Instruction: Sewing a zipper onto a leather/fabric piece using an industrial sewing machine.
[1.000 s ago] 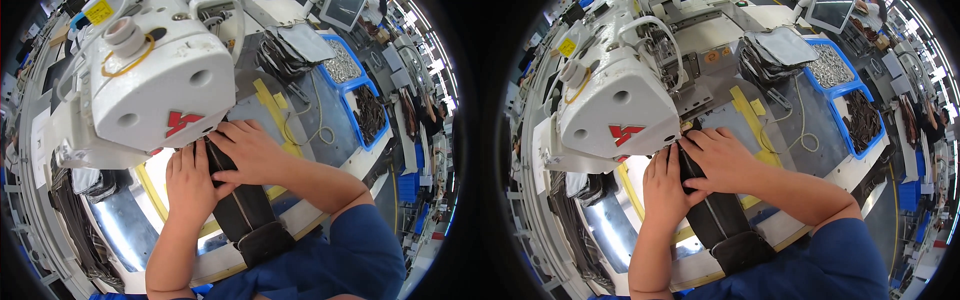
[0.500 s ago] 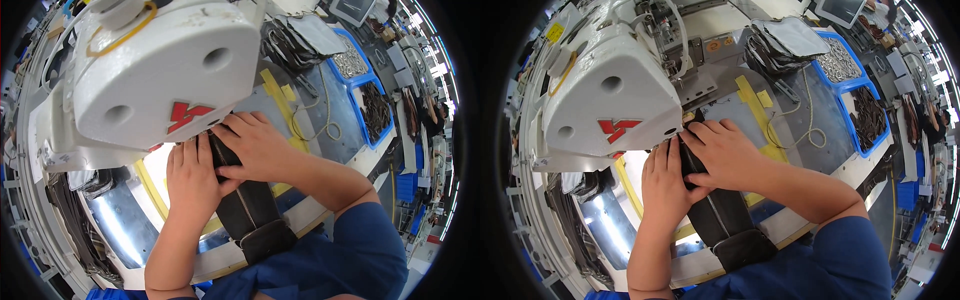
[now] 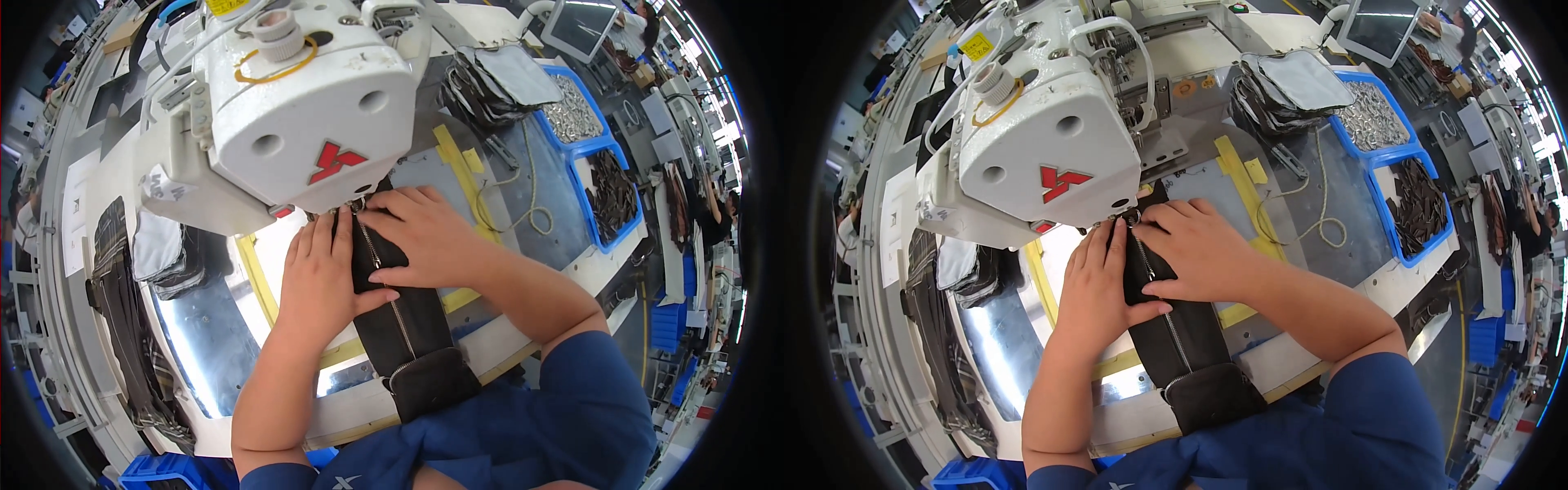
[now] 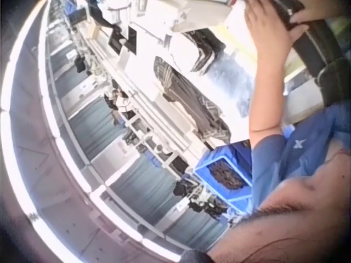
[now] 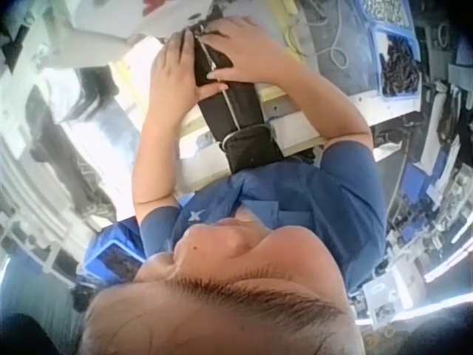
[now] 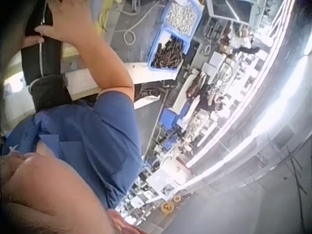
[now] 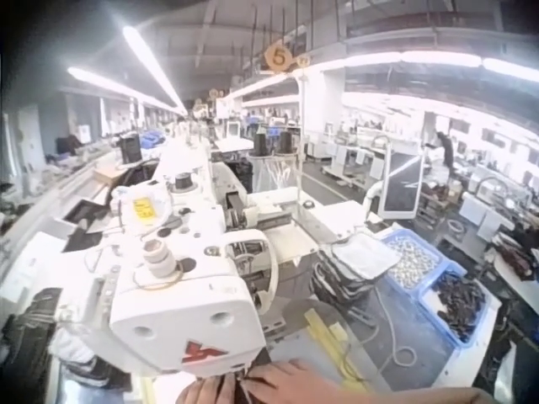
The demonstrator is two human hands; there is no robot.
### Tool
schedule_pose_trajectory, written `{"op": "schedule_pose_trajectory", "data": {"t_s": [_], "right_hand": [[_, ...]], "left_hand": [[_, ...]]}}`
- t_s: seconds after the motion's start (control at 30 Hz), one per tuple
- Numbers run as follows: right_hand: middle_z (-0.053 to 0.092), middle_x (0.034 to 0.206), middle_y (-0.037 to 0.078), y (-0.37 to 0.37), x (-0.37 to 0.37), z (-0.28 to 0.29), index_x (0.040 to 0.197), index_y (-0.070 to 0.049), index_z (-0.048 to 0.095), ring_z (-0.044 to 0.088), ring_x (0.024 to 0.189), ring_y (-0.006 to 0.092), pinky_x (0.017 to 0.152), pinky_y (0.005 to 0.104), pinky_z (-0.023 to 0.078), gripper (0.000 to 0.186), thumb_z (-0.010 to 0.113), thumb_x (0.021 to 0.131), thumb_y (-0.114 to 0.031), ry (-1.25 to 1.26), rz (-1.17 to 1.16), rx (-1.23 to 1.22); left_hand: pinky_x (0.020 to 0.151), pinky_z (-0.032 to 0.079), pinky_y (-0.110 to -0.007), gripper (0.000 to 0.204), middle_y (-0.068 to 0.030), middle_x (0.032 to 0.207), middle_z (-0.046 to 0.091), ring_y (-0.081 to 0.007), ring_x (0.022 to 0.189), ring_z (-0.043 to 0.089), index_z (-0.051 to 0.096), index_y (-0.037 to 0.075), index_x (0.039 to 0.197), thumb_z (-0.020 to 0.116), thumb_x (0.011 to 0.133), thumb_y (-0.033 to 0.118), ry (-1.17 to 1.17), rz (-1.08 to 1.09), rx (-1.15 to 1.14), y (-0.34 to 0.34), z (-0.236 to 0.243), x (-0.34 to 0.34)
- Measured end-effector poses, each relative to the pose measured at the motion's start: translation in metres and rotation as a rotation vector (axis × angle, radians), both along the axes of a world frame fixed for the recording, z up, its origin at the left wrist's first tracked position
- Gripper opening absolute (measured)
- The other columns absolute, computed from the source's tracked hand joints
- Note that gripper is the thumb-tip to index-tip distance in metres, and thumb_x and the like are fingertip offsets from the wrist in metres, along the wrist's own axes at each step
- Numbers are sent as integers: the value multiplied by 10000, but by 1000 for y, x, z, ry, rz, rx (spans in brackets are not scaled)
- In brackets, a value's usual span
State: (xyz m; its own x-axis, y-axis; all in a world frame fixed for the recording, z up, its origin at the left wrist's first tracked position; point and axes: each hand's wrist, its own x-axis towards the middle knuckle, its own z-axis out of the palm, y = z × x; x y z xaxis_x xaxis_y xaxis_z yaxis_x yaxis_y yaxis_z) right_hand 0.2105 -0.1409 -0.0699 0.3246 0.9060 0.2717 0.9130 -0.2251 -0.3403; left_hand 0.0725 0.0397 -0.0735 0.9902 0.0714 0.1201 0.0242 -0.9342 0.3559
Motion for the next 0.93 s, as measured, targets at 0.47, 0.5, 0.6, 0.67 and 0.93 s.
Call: {"op": "schedule_pose_trajectory", "data": {"t_s": [0.47, 0.5, 0.6, 0.67, 0.93], "right_hand": [[656, 864, 72, 14, -1, -7, 772, -74, 693, 628, 920, 299, 865, 442, 508, 192, 795, 804, -233, 82, 317, 39], [663, 859, 85, 13, 0, -8, 776, -66, 696, 633, 907, 316, 852, 452, 512, 200, 791, 807, -238, 75, 326, 35], [675, 858, 123, 12, 3, -9, 835, -55, 738, 638, 862, 358, 818, 476, 515, 173, 821, 780, -196, 197, 323, 47], [649, 827, 132, 5, 1, -16, 812, -26, 687, 633, 816, 359, 749, 464, 510, 158, 811, 760, -110, 230, 220, 88], [544, 746, 93, 15, 22, -39, 799, 6, 566, 530, 697, 252, 646, 380, 408, 252, 762, 916, -99, 231, 117, -31]], "left_hand": [[1223, 354, -554, 1326, -319, 1576, 455, -483, 1451, 462, 417, -96, 1569, 905, 604, 671, -76, -32, 41, 9, -8, -8], [1217, 355, -560, 1304, -332, 1556, 470, -495, 1438, 468, 423, -116, 1553, 906, 617, 652, -105, -42, 10, 9, -11, -8], [1189, 385, -554, 1185, -322, 1470, 571, -493, 1430, 499, 535, -150, 1423, 883, 630, 659, -336, -109, -126, 13, -35, -4], [1198, 373, -544, 1285, -326, 1482, 561, -483, 1441, 488, 546, -165, 1410, 885, 541, 719, -358, -85, -128, 4, -52, 8], [1261, 285, -508, 1454, -293, 1680, 388, -454, 1538, 398, 453, -108, 1558, 716, 609, 961, -230, 40, 24, -6, -77, 36]]}}
